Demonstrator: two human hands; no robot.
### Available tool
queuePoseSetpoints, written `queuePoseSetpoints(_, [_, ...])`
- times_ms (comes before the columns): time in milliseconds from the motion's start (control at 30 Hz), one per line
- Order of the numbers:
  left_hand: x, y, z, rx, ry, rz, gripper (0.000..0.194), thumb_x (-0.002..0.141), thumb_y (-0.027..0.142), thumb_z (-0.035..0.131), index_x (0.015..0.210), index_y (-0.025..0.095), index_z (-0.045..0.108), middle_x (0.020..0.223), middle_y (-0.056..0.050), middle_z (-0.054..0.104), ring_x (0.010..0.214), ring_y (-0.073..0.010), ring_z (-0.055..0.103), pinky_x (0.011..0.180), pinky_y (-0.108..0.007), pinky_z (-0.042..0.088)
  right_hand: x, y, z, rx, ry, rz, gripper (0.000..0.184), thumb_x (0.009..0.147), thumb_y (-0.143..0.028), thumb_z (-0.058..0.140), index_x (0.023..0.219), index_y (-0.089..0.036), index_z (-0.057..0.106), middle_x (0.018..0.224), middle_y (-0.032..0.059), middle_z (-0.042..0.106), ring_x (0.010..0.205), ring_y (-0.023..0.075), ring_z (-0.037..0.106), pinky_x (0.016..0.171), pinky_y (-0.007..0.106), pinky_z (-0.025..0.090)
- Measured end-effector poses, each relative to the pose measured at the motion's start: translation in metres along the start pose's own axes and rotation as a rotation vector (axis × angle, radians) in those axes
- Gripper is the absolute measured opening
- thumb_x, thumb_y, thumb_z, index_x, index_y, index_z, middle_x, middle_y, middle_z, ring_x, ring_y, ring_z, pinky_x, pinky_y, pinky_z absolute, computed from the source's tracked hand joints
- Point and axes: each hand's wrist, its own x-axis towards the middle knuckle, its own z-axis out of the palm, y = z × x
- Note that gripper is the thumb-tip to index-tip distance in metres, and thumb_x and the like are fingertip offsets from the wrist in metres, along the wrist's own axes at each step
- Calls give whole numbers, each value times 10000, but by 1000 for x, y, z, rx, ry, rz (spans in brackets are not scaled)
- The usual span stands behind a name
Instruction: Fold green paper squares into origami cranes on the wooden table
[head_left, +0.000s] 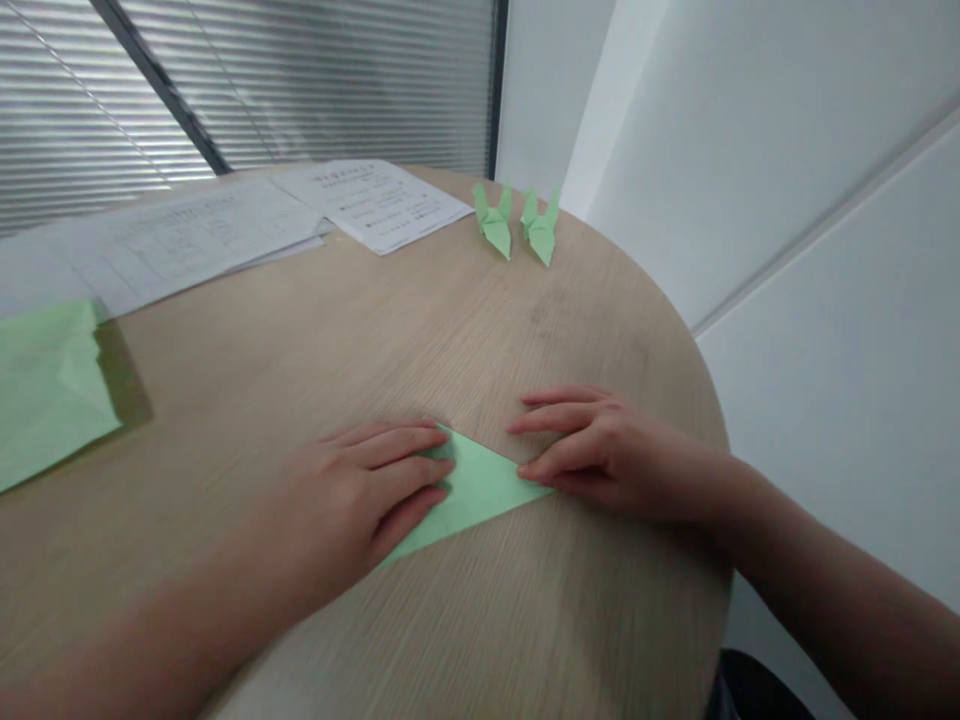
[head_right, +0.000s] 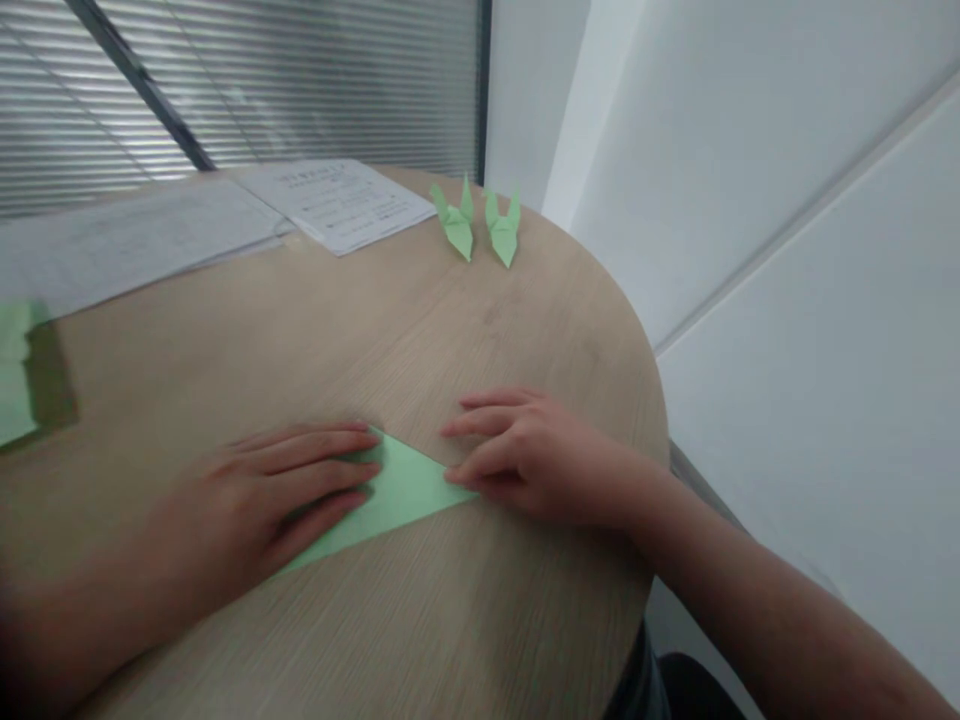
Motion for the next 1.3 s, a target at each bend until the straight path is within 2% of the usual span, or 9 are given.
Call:
queuePoseSetpoints(267, [-1, 2, 1, 11, 8, 2, 252, 1016, 305, 517, 1079, 237, 752, 1233, -40, 715, 1133, -215, 667, 999, -386, 548, -17, -25, -23, -161, -136, 15, 249, 955, -151, 560, 1031, -245, 777, 1164, 31, 701, 1140, 154, 625, 1029, 304, 482])
queuePoseSetpoints(433, [0, 2, 1, 5, -3, 11, 264, 1024, 299, 497, 1088, 232, 744, 1196, -60, 699, 1116, -228, 647, 951, -391, 549, 0, -34, -32, -116, -170, 69, 247, 986, -184, 525, 994, -211, 771, 1002, 44, 709, 920, 114, 637, 854, 225, 475])
queuePoseSetpoints(633, [-2, 7, -1, 58, 23, -44, 254, 1011, 357, 530, 1065, 264, 760, 998, -73, 647, 929, -232, 602, 806, -388, 536, 42, -31, 2, -125, -59, 74, 235, 1003, -260, 540, 1056, -193, 759, 930, 48, 670, 804, 84, 576, 752, 203, 406])
queuePoseSetpoints(800, [-3, 8, -1, 13, 8, -96, 233, 994, 356, 566, 1069, 272, 770, 937, -63, 619, 887, -220, 573, 806, -381, 511, 41, -28, 22, -211, -12, 92, 239, 996, -262, 552, 1128, -214, 745, 956, 54, 656, 832, 105, 571, 755, 226, 407])
queuePoseSetpoints(900, [-3, -2, -4, -98, -15, -99, 216, 979, 333, 598, 1098, 281, 771, 974, -59, 629, 924, -211, 585, 829, -368, 510, 30, -30, 24, -247, 21, 102, 265, 1007, -254, 527, 1177, -232, 728, 1033, 67, 659, 919, 131, 591, 811, 250, 442])
queuePoseSetpoints(967, [-4, -10, -6, -176, -31, -43, 227, 988, 301, 578, 1112, 295, 769, 1026, -57, 638, 973, -201, 597, 875, -363, 509, 24, -31, 26, -274, 35, 96, 279, 1009, -228, 505, 1187, -236, 721, 1063, 71, 657, 964, 146, 596, 835, 264, 464])
queuePoseSetpoints(1067, [-7, -17, -9, -176, -28, -11, 238, 988, 283, 568, 1115, 304, 767, 1140, -69, 639, 1084, -220, 594, 971, -400, 492, 19, -32, 29, -324, 32, 71, 301, 1009, -194, 477, 1192, -244, 710, 1074, 69, 654, 972, 154, 599, 829, 270, 487])
queuePoseSetpoints(1167, [-11, -12, -9, -112, -42, 22, 269, 983, 304, 566, 1196, 266, 725, 1320, -104, 611, 1235, -272, 549, 1070, -468, 441, 17, -33, 31, -377, 37, 45, 301, 998, -180, 473, 1186, -241, 699, 1067, 70, 650, 941, 156, 601, 806, 272, 503])
queuePoseSetpoints(1300, [-14, -2, -8, -58, -90, 44, 367, 970, 348, 574, 1305, 208, 632, 1376, -126, 606, 1299, -302, 519, 1119, -496, 397, 13, -32, 34, -450, 77, -30, 328, 988, -159, 452, 1240, -199, 658, 1066, 84, 642, 938, 170, 592, 806, 283, 520])
